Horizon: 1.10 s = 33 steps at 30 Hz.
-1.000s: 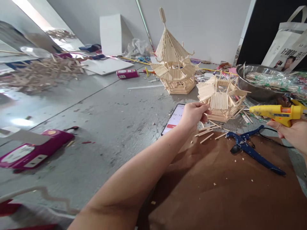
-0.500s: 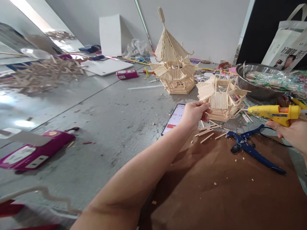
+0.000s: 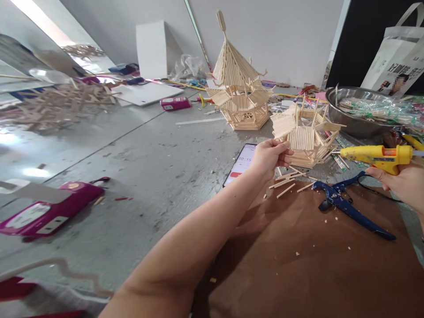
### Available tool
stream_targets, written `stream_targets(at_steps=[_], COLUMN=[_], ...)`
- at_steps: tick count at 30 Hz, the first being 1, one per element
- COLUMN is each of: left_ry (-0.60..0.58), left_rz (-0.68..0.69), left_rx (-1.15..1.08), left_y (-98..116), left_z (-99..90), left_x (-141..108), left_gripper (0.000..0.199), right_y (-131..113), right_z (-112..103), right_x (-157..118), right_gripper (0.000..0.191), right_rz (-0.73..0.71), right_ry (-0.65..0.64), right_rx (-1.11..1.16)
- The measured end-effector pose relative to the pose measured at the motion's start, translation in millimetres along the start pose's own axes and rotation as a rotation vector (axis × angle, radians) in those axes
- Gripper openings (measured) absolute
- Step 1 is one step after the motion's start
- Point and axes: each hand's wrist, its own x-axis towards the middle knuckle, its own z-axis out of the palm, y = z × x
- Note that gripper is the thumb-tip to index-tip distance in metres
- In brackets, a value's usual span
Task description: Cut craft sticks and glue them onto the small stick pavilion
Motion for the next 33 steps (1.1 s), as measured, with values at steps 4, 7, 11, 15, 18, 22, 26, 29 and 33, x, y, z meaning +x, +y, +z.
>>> stream_targets(at_steps=[4,7,11,15,18,22,26,29,33], left_ry=[-0.005,-0.007,-0.008,-0.004,-0.004,-0.008,-0.013,-0.004,0.005], left_rz=[0.007,0.017,0.017,0.016,0.015,0.014,0.011,0.000,-0.016], left_rx=[-0.012,-0.018,-0.026,-0.034,-0.036,-0.034,-0.029,-0.017,0.008], left_y=[0.1,-0.2,-1.1,-1.2,-1.0,-1.0,-0.7,-0.2,-0.2], left_z=[-0.3,-0.4,-0.4,0.0,0.0,-0.4,-0.7,-1.1,-1.5], left_x=[1.9,2.5,2.2,2.2,2.5,3.1,2.9,2.3,2.3], left_gripper=[0.019,0.019,0.019,0.020,0.020,0.020,0.019,0.018,0.017], right_y=[0.3,3.3,5.3,1.9,-0.7,-0.9,1.5,3.8,4.7], right_z=[1.2,3.3,4.8,3.7,2.6,2.4,3.8,5.2,6.0], right_x=[0.5,1.5,2.0,0.8,-0.4,-1.2,-1.0,0.0,0.6], right_gripper=[0.051,0.048,0.047,0.047,0.047,0.045,0.043,0.043,0.044], right_rz=[-0.019,-0.019,-0.019,-0.029,-0.034,-0.057,-0.095,-0.096,-0.095], right_ry=[0.005,0.008,0.004,0.007,0.005,0.028,0.041,0.044,0.041], right_rx=[-0.006,0.003,0.015,0.008,0.006,0.004,0.005,0.011,0.035])
